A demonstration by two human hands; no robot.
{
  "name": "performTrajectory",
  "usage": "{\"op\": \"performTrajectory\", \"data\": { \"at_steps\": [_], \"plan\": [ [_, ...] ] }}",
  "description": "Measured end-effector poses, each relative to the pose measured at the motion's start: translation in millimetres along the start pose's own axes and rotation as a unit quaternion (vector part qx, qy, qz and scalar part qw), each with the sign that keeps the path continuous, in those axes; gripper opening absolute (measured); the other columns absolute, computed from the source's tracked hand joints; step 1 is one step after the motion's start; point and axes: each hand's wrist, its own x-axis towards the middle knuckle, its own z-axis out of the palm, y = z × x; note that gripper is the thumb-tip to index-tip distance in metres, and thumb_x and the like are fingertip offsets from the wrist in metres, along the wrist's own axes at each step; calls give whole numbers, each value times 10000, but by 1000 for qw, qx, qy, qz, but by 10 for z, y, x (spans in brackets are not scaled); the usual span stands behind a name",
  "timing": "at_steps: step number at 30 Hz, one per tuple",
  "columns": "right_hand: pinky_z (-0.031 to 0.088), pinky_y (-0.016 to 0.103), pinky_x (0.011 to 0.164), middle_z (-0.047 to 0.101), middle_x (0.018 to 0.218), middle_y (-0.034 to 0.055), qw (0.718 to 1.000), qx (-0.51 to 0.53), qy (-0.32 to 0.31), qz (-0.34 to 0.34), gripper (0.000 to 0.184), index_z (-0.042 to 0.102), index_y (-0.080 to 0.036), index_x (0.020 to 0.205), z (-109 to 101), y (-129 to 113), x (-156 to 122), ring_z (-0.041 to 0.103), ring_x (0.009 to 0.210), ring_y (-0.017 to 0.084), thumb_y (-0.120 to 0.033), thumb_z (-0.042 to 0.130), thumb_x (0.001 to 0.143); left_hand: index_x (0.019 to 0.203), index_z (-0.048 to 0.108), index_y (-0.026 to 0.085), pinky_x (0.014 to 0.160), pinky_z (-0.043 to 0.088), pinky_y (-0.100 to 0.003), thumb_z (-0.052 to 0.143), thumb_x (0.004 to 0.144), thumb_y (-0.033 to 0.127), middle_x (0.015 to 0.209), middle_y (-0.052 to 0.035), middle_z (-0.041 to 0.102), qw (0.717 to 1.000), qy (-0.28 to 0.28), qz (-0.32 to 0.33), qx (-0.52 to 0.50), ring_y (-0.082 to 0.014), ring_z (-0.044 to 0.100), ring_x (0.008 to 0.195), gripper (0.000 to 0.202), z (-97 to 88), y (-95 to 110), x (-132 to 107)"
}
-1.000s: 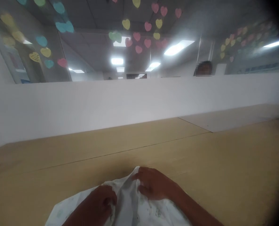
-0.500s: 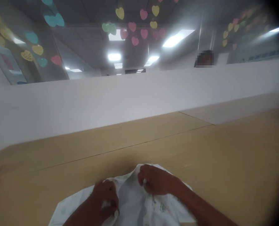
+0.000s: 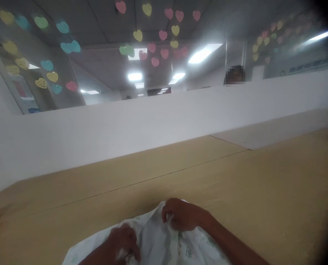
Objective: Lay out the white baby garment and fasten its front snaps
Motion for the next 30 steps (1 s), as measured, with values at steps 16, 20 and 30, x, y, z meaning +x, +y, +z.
{"op": "performTrajectory", "data": {
  "at_steps": [16,20,30],
  "plan": [
    [441,254,786,680,815,10,994,55,51,-75,192,717,-184,811,-103,-29,-17,595,787,131,-65,591,727,1201,634,223,873,482,-347,534,889,455,1102,-86,654,971,179,9,-159,-233,603,961,402,52,204,597],
    [435,263,820,683,827,1,994,37,81,-63,222,680,-196,792,-107,0,-33,587,871,146,-44,563,681,1220,630,280,1059,388,-435,443,928,339,1317,-78,560,986,162,-21,-25,-268,515,1192,351,368,127,723],
    [309,221,546,484,709,-26,818,537,206,-17,222,437,-187,656,-381,-234,-102,420,595,87,-187,655,614,1102,672,247,992,420,-458,522,880,255,1155,-99,565,985,166,41,24,-273,528,1075,269,369,355,654]
  ]
}}
